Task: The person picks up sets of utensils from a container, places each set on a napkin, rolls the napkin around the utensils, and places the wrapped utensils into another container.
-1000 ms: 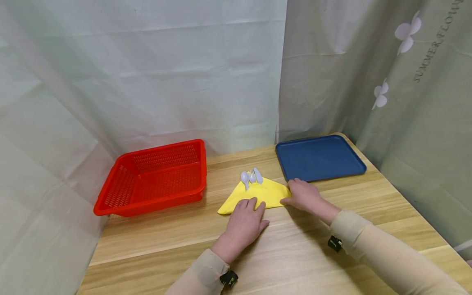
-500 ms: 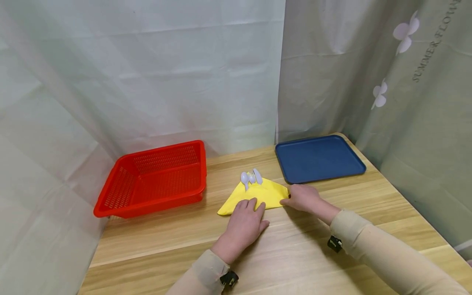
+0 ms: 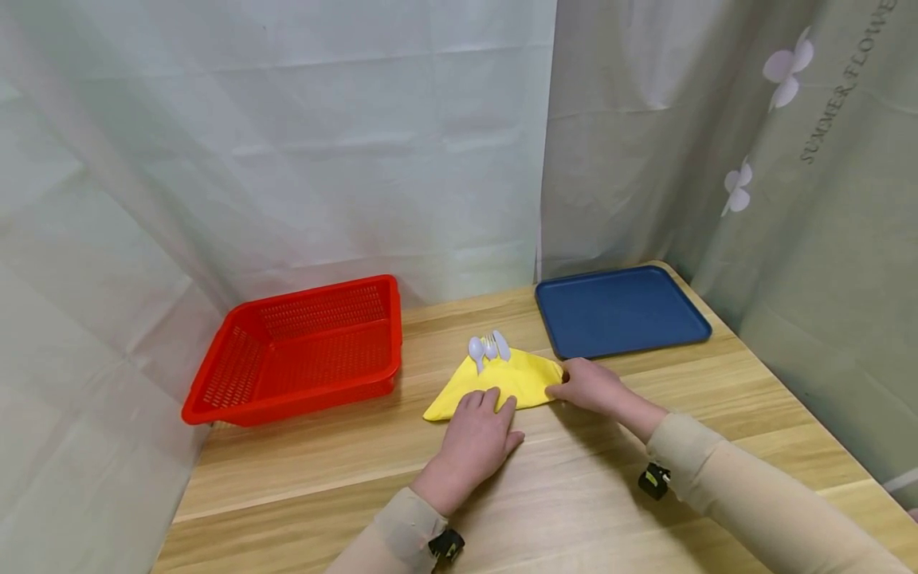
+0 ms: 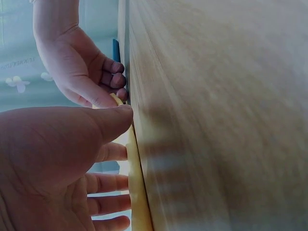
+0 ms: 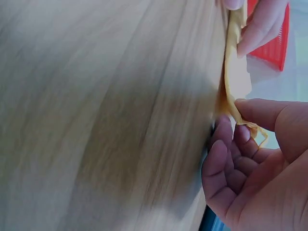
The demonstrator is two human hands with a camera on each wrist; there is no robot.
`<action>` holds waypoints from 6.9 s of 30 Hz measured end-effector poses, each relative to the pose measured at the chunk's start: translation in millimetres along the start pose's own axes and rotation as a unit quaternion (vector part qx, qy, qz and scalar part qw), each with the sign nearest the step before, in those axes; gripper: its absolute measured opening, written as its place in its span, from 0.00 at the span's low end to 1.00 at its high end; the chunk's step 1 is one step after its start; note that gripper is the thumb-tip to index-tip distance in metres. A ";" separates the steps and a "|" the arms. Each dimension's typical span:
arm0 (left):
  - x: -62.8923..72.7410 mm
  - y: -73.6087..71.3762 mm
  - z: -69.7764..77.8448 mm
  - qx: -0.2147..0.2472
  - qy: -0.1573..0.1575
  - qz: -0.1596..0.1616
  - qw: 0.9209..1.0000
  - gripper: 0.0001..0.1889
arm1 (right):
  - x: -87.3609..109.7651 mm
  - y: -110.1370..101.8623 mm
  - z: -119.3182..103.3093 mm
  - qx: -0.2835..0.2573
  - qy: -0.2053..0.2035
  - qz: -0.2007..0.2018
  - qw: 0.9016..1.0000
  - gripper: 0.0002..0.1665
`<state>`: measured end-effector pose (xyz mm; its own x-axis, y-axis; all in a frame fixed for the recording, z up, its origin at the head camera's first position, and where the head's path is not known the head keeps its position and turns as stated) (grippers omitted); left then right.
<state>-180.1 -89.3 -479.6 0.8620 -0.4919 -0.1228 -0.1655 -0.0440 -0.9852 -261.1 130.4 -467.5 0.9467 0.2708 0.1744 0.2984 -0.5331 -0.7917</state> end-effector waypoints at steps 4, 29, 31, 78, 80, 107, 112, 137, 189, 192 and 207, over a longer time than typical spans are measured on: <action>-0.2 0.8 0.1 0.003 -0.003 -0.005 1.000 0.31 | -1.6 2.2 8.3 -0.085 -0.006 -0.032 0.996 0.17; -3.2 -1.5 -1.2 0.005 0.001 0.000 1.000 0.32 | 8.0 2.9 -7.0 -0.151 0.023 -0.018 0.988 0.11; -3.4 -1.2 -1.2 0.005 0.001 0.000 1.000 0.32 | 8.8 2.4 -9.8 -0.137 0.015 -0.008 0.990 0.12; 0.9 -5.1 -4.4 0.026 0.017 0.022 0.999 0.28 | -1.5 23.0 -38.2 -0.083 -0.167 0.067 0.980 0.09; 0.9 -4.5 -5.5 0.022 0.019 0.021 0.999 0.28 | -2.0 23.7 -39.2 -0.081 -0.167 0.066 0.980 0.09; 4.0 -0.8 -21.5 0.083 0.017 -0.054 0.995 0.33 | -7.8 32.2 -44.4 -0.093 -0.161 0.035 0.982 0.03; 10.1 0.3 -22.7 0.098 0.032 -0.051 0.993 0.34 | -5.6 33.6 -43.1 -0.077 -0.168 0.038 0.982 0.03; 16.1 -8.3 -20.5 0.054 0.006 0.010 0.998 0.31 | -9.0 38.7 -44.0 0.026 -0.288 0.054 0.956 0.08; 18.8 -6.6 -25.5 0.096 0.008 -0.077 0.992 0.39 | 3.7 39.3 -34.8 0.209 -0.376 0.030 0.902 0.30; 19.1 -5.7 -27.7 0.104 0.008 -0.079 0.991 0.40 | 8.2 41.5 -34.9 0.217 -0.391 0.031 0.894 0.27; 22.8 -4.8 -39.2 0.113 -0.009 -0.080 0.990 0.39 | 19.3 44.1 -34.4 0.276 -0.407 0.023 0.870 0.28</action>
<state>-178.5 -134.4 -473.0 0.8768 -0.4795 0.0361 0.0832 0.0774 -0.9935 -225.5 84.6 -478.9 0.4890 0.8575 -0.1597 -0.0545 -0.1527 -0.9868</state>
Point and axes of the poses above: each hand's wrist, its own x-axis away from the middle knuckle, its own y-axis out of the palm, z = x × y, the point moved 2 cm from there along -x, towards the middle knuckle, and after that the axes turned 3 degrees about z, right-handed, at the moved point
